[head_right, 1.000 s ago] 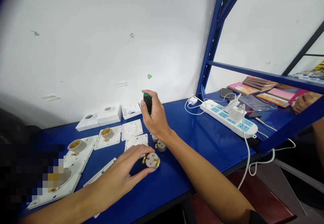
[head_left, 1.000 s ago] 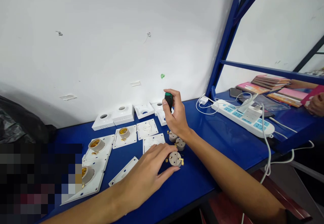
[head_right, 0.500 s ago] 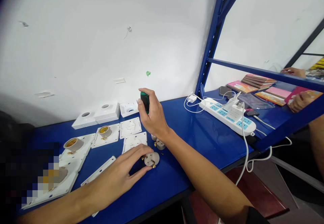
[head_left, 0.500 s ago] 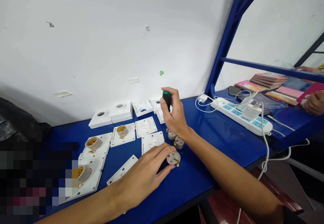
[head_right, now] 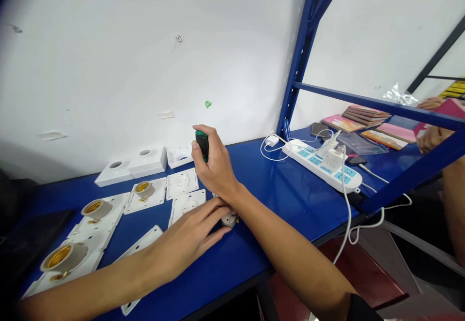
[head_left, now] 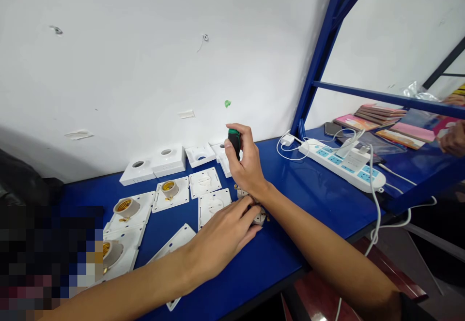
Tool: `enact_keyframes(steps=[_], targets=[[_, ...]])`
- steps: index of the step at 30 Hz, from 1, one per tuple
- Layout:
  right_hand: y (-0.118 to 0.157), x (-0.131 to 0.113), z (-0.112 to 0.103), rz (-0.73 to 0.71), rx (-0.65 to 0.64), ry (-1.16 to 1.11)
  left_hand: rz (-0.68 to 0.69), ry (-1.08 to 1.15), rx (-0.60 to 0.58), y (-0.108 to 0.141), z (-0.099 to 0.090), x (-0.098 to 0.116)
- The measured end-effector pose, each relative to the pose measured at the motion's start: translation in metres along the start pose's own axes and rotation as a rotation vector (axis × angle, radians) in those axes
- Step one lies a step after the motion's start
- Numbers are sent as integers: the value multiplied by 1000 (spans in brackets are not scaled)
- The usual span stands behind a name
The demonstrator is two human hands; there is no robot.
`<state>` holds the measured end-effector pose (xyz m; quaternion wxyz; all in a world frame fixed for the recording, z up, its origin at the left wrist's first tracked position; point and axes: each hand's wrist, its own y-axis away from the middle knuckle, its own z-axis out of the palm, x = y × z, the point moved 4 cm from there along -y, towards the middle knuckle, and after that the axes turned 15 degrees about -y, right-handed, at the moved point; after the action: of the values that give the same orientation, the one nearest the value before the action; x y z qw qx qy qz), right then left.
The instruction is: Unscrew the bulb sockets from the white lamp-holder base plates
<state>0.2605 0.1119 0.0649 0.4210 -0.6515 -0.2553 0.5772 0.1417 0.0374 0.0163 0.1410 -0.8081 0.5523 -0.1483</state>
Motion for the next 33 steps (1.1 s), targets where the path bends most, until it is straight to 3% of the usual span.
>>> enact_keyframes(steps=[5,11,15,22,26,33], targets=[[0,1,-1,-1,-5,10,-20,-91,11,15,-17,-8],[1,-4,-1,30,-5,5,-145,-114,78,68,-46,-41],[7,-8,5,62,-8,-5,-135,-160,73,92,-52,-43],[24,-11,19,144,-174,-5,-42,-214,-6,96,-50,-30],[28,-13,21,166,-283,-2,-91,-154,-23,97,-46,-36],[26,-11,24,183,-313,-24,-206,29,-36,99,-46,-49]])
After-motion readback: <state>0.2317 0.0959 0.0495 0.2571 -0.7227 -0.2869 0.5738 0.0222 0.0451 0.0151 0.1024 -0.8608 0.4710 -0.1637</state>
